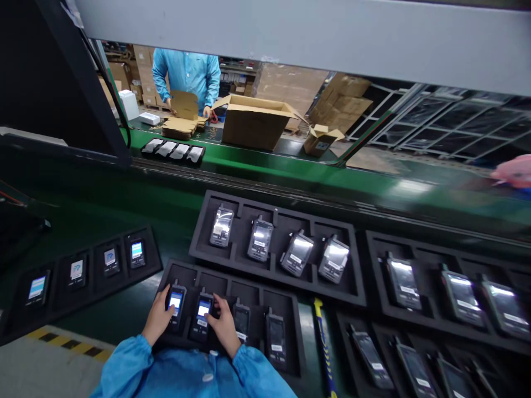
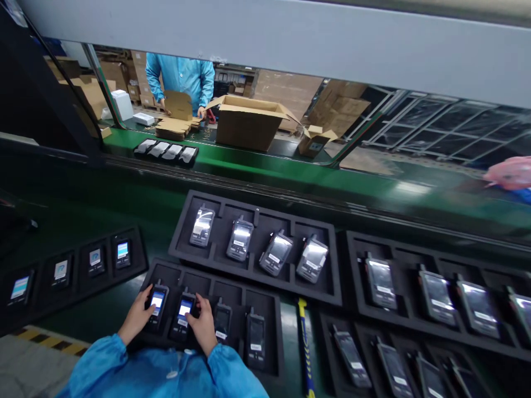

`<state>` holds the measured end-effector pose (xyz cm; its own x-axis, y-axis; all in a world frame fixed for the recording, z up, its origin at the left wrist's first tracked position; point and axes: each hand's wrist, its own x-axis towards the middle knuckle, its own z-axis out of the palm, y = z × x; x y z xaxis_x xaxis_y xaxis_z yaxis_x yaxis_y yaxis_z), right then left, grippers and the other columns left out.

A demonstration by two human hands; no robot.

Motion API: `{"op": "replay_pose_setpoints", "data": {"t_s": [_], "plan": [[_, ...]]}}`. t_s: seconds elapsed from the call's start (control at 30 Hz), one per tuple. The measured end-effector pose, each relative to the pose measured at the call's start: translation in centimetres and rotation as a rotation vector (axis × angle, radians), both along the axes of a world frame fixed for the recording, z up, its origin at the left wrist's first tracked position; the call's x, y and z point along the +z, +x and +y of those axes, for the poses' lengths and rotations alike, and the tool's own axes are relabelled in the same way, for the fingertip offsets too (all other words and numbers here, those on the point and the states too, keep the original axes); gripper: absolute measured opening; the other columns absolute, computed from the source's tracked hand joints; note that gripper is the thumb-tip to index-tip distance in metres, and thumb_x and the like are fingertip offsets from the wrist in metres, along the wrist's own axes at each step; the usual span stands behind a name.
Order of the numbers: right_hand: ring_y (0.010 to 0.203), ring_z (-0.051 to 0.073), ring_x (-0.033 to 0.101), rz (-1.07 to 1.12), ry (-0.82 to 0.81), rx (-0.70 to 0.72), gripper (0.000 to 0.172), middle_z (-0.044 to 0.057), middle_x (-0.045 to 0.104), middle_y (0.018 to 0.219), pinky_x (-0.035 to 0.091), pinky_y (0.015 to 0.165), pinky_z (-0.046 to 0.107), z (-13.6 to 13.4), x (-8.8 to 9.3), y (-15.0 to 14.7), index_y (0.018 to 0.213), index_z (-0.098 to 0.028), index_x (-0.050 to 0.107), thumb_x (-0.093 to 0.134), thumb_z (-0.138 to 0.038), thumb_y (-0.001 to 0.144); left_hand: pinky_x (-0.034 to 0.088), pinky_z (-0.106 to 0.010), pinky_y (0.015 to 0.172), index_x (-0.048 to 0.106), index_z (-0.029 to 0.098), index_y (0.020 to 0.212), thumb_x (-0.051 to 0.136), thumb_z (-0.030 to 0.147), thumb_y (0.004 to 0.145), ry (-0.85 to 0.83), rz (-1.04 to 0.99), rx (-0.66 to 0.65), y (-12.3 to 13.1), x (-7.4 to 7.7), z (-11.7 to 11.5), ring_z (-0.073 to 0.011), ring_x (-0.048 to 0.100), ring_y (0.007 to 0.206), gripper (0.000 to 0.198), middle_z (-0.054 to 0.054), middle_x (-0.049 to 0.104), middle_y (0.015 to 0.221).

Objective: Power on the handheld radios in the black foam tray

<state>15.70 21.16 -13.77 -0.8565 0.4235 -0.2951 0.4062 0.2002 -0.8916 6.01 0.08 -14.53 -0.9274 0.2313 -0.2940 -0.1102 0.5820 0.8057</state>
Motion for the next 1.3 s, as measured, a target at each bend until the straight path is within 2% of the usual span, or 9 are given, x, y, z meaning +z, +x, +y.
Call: {"op": "replay_pose_setpoints", "data": {"t_s": [0.4,0.53,0.63,0.73,0.8,0.93,1.03,1.13,1.3], "plan": [[0.09,0.019,0.056,0.03,-0.027,0.003,0.048,0.006,0.058,0.098,0.047,0.081,0.031,0.4,0.5,-0.1,0.114,-0.016,0.057,0.054,-0.023,0.066,0.035,-0.039,0.103,0.037,0.008,0.131,0.047,0.025,0.072,-0.073,0.055,-0.023,0.1,0.5,0.7,-0.0254,0.044,0.118,0.061,-0.015,0.047,0.124],[0.095,0.019,0.057,0.088,-0.035,0.01,0.039,0.008,0.057,0.109,0.047,0.085,0.03,2.8,2.4,1.9,0.112,-0.018,0.059,0.05,-0.029,0.075,0.036,-0.038,0.103,0.038,0.009,0.129,0.044,0.024,0.075,-0.089,0.027,0.004,0.3,1.2,0.6,-0.0245,0.046,0.116,0.056,-0.014,0.048,0.122],[0.096,0.021,0.056,0.102,0.059,-0.071,0.035,0.01,0.058,0.108,0.047,0.084,0.032,6.4,3.7,5.3,0.105,-0.017,0.061,0.046,-0.034,0.079,0.034,-0.041,0.104,0.038,0.011,0.13,0.042,0.021,0.078,-0.19,0.154,0.008,1.5,2.7,1.2,-0.0261,0.042,0.119,0.053,-0.014,0.046,0.123],[0.089,0.023,0.057,0.016,0.207,-0.186,0.037,0.011,0.059,0.103,0.047,0.081,0.035,10.2,4.2,9.7,0.103,-0.016,0.06,0.046,-0.038,0.078,0.032,-0.043,0.105,0.036,0.015,0.132,0.04,0.022,0.081,-0.21,0.304,-0.072,3.7,4.5,3.3,-0.0261,0.039,0.122,0.052,-0.013,0.043,0.127],[0.083,0.023,0.057,-0.062,0.277,-0.23,0.043,0.012,0.059,0.102,0.047,0.08,0.038,12.1,4.0,12.2,0.107,-0.014,0.058,0.046,-0.041,0.076,0.033,-0.041,0.104,0.033,0.019,0.134,0.039,0.025,0.082,-0.135,0.271,-0.157,5.8,5.4,5.6,-0.0236,0.04,0.12,0.053,-0.01,0.044,0.128],[0.079,0.023,0.058,-0.216,0.209,-0.25,0.048,0.013,0.059,0.097,0.047,0.08,0.038,14.0,2.9,15.0,0.11,-0.011,0.056,0.048,-0.038,0.071,0.032,-0.036,0.103,0.031,0.015,0.136,0.042,0.027,0.08,-0.079,0.12,-0.385,10.1,6.1,11.0,-0.0223,0.043,0.117,0.059,-0.01,0.047,0.125],[0.066,0.02,0.059,-0.287,0.123,-0.228,0.05,0.012,0.06,0.096,0.051,0.061,0.032,14.2,2.0,15.7,0.112,-0.01,0.055,0.049,-0.034,0.069,0.031,-0.037,0.1,0.031,0.009,0.137,0.052,0.029,0.073,-0.236,0.094,-0.456,12.2,5.9,14.0,-0.0271,0.042,0.112,0.07,-0.013,0.051,0.117],[0.046,0.013,0.054,-0.369,0.037,-0.193,0.051,0.01,0.06,0.093,0.043,0.038,0.026,14.2,1.2,16.1,0.114,-0.01,0.053,0.049,-0.03,0.067,0.033,-0.037,0.093,0.033,0.007,0.135,0.055,0.032,0.071,-0.395,0.105,-0.421,13.1,5.3,15.5,-0.0292,0.042,0.106,0.072,-0.015,0.052,0.112],[0.039,0.008,0.052,-0.408,-0.079,-0.114,0.051,0.006,0.061,0.088,0.038,0.033,0.02,14.7,0.8,16.6,0.115,-0.009,0.052,0.05,-0.026,0.068,0.034,-0.038,0.088,0.039,0.009,0.132,0.05,0.036,0.077,-0.486,0.119,-0.356,13.6,3.6,16.1,-0.03,0.04,0.108,0.062,-0.015,0.051,0.114]]}}
